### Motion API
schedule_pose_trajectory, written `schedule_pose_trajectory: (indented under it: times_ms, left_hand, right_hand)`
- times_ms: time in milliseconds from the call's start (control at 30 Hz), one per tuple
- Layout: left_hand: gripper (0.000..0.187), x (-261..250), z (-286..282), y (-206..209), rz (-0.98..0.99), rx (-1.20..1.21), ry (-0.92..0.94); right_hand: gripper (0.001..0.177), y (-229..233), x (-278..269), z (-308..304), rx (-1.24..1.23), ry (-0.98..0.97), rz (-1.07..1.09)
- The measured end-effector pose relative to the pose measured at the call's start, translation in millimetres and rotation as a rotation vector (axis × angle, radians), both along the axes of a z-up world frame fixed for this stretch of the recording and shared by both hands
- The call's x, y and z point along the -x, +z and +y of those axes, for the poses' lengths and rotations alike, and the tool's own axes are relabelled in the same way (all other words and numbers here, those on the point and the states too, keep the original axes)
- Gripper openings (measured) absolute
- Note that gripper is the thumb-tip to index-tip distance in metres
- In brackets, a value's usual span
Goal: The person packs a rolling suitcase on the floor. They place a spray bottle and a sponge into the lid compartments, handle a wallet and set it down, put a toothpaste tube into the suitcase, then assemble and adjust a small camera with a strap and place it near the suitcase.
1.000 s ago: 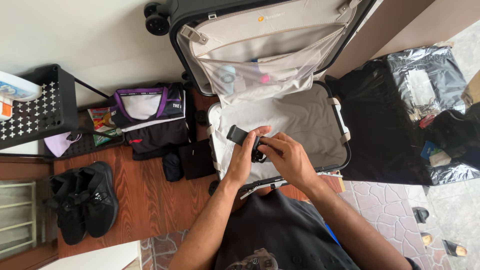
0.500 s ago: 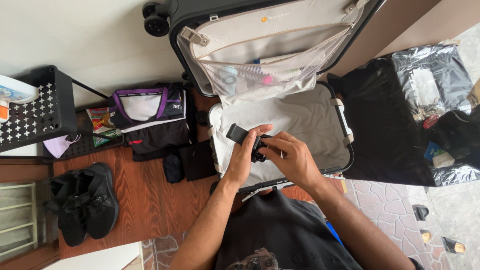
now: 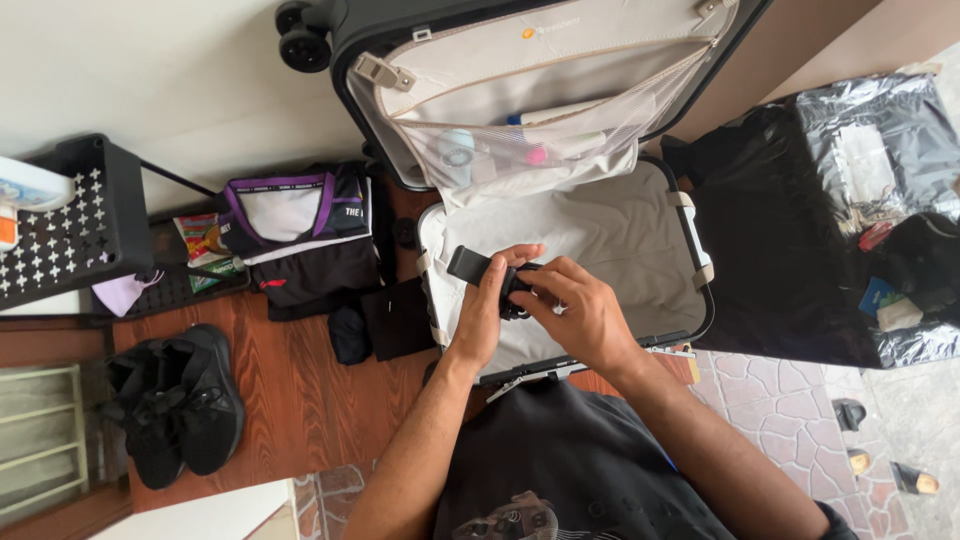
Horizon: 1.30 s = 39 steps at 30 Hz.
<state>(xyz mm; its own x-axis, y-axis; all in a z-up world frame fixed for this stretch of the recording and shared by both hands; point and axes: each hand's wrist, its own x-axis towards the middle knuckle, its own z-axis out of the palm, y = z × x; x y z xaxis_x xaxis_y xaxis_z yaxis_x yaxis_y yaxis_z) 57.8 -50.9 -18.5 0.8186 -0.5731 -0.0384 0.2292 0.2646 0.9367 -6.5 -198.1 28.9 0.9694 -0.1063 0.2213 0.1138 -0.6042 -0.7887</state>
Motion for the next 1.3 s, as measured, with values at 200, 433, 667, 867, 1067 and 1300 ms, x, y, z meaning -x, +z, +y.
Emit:
schedule_pose_trajectory:
  times_ms: [200,433,667,867,1067,1300]
  left_hand:
    - [0.056,-0.4,-2.2,-3.4,0.246,0.220,-0.006]
    - [0.058,-2.2,0.4,-7.3,0.247,0.191,0.010]
    - [0.061,-4.3,-2.5,-8.7,0.044,-0.005,0.114]
    - [0.064,-4.3,0.9,-3.6,-0.088,-0.124,0.118]
    - [0.065,-2.6,-0.4,-3.3,-0.003,-0.122,0.116]
    - [0.066,-4.2,2.5,-11.5,-0.090,-0.062,0.148]
  right_hand:
    - [0.029,3.7,-1.7,3.8,0.237,-0.006,-0.257]
    - [0.028,5.4,-1.6,5.4,0.088,-0.023,-0.073]
    - [0.025,-0.9,-6.3,5.5,0.231,0.016,-0.257]
    - [0.034,-0.2,-5.9,4.7,-0.058,0.006,0.103]
    - [0.027,-8.5,-6.1,9.7,0.123,-0.024,-0.084]
    - [0.036,2.2,-5.8,7.6,0.005,0.001,0.099]
